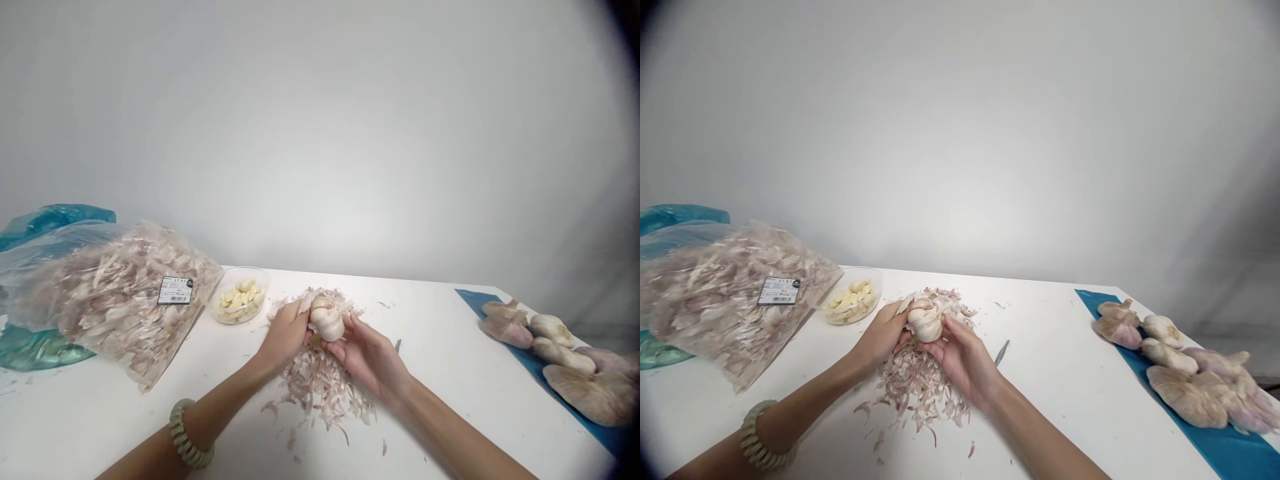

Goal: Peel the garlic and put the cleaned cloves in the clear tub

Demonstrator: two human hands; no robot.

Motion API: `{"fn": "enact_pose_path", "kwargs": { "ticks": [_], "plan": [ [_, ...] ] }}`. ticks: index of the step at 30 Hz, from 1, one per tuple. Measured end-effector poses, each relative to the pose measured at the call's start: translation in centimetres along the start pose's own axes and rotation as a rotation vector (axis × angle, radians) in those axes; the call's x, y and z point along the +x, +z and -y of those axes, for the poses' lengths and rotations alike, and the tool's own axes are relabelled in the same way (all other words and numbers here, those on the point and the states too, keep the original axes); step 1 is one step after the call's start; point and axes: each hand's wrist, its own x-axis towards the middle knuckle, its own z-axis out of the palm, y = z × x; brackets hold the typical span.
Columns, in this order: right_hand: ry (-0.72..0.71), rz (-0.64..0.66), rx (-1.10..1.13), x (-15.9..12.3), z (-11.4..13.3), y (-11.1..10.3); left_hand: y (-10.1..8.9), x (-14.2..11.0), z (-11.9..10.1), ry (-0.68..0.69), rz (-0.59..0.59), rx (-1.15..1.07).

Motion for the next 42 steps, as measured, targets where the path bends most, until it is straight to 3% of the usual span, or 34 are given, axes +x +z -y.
{"fn": "enact_pose_path", "kwargs": {
  "ticks": [4, 9, 18, 30, 35, 42],
  "plan": [
    [0.032, -0.020, -0.134, -0.2, -0.3, -0.2, 0.3, -0.2, 0.6, 0.088, -0.051, 0.151],
    [0.136, -0.021, -0.301, -0.3, -0.8, -0.3, 0.8, -0.3, 1.5, 0.221, 0.010, 0.269],
    [0.107, 0.026, -0.393, -0.3, -0.7, -0.3, 0.6, -0.6, 1.3, 0.347, -0.001, 0.486],
    [0.242, 0.112, -0.185, -0.3, -1.2, -1.0, 0.5, -0.5, 1.6, 0.551, -0.056, 0.688],
    [0.265, 0.146, -0.062, -0.4, -0.9, -0.8, 0.5, -0.5, 2.0, 0.675, -0.088, 0.679],
    [0.236, 0.128, -0.013, -0.4, -0.8, -0.5, 0.6, -0.4, 2.2, 0.714, -0.129, 0.561]
  ]
}}
